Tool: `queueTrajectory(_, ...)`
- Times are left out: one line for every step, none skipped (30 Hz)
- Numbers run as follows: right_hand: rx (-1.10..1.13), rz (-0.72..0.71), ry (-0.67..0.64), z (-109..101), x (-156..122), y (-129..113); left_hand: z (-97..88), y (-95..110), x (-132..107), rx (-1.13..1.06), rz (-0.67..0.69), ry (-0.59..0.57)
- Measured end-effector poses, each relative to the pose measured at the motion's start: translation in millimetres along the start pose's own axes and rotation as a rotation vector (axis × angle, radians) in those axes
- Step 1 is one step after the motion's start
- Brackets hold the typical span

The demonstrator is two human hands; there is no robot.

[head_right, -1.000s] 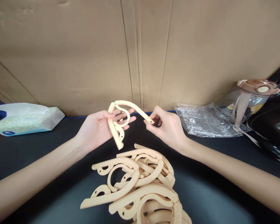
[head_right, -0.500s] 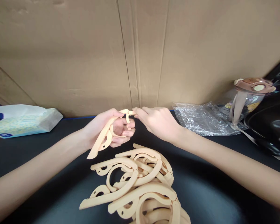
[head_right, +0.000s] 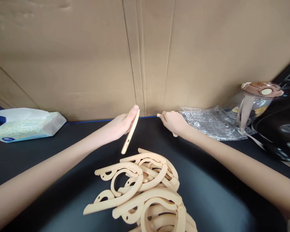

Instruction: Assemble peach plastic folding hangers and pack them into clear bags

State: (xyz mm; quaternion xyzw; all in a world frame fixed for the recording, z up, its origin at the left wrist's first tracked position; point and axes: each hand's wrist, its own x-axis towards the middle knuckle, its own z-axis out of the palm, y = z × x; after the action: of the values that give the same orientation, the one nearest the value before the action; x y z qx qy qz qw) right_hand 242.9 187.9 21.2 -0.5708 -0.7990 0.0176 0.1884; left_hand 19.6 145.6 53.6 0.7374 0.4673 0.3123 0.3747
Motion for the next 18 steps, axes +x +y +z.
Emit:
queueTrajectory(-0.021, 0.006, -0.003, 3.0, -1.5, 0.0, -1.2, 1.6, 2.5, 0.029, 0.006, 0.024)
queueTrajectory(-0.041, 0.012, -0.003, 4.8, -3.1, -1.8, -1.8, 3.5, 5.4, 0.023, -0.013, 0.044)
queueTrajectory(-0.065, 0.016, 0.001, 4.9, -4.6, -5.3, -1.9, 5.4, 8.4, -0.002, -0.039, 0.063)
queueTrajectory(-0.077, 0.012, 0.011, 3.5, -5.7, -10.0, -1.4, 7.1, 11.3, -0.04, -0.057, 0.087)
queueTrajectory(-0.052, -0.002, 0.019, 0.6, -6.3, -15.5, -0.6, 8.6, 13.7, -0.077, -0.068, 0.1)
queueTrajectory(0.014, -0.028, 0.021, -3.4, -6.5, -21.3, 0.3, 10.0, 15.5, -0.108, -0.071, 0.1)
queueTrajectory(0.155, -0.067, 0.016, -8.1, -6.3, -27.0, 1.3, 11.2, 16.6, -0.132, -0.067, 0.09)
queueTrajectory(0.352, -0.108, -0.008, -13.0, -5.8, -32.2, 2.2, 12.2, 16.9, -0.156, -0.063, 0.079)
queueTrajectory(0.54, -0.143, -0.022, -17.7, -5.0, -36.6, 2.9, 13.1, 16.6, -0.177, -0.058, 0.066)
queueTrajectory(0.685, -0.174, -0.024, -22.1, -4.0, -39.9, 3.2, 13.9, 15.8, -0.194, -0.053, 0.057)
queueTrajectory(0.777, -0.195, -0.014, -26.2, -2.9, -42.3, 3.1, 14.6, 14.5, -0.207, -0.043, 0.055)
queueTrajectory(0.816, -0.205, 0.013, -29.9, -1.8, -43.6, 2.5, 15.2, 13.1, -0.214, -0.028, 0.062)
queueTrajectory(0.817, -0.203, 0.047, -33.6, -0.9, -44.0, 1.4, 15.8, 11.5, -0.215, -0.011, 0.075)
queueTrajectory(0.797, -0.189, 0.078, -37.2, -0.1, -43.9, -0.1, 16.2, 10.0, -0.211, 0.008, 0.093)
queueTrajectory(0.77, -0.167, 0.098, -40.9, 0.5, -43.4, -1.9, 16.5, 8.6, -0.202, 0.025, 0.107)
queueTrajectory(0.74, -0.141, 0.108, -44.7, 0.9, -42.7, -3.8, 16.7, 7.3, -0.188, 0.036, 0.116)
queueTrajectory(0.712, -0.114, 0.109, -48.6, 1.2, -42.0, -5.7, 16.8, 6.3, -0.173, 0.04, 0.117)
queueTrajectory(0.693, -0.089, 0.099, -52.3, 1.4, -41.3, -7.5, 16.9, 5.6, -0.157, 0.041, 0.112)
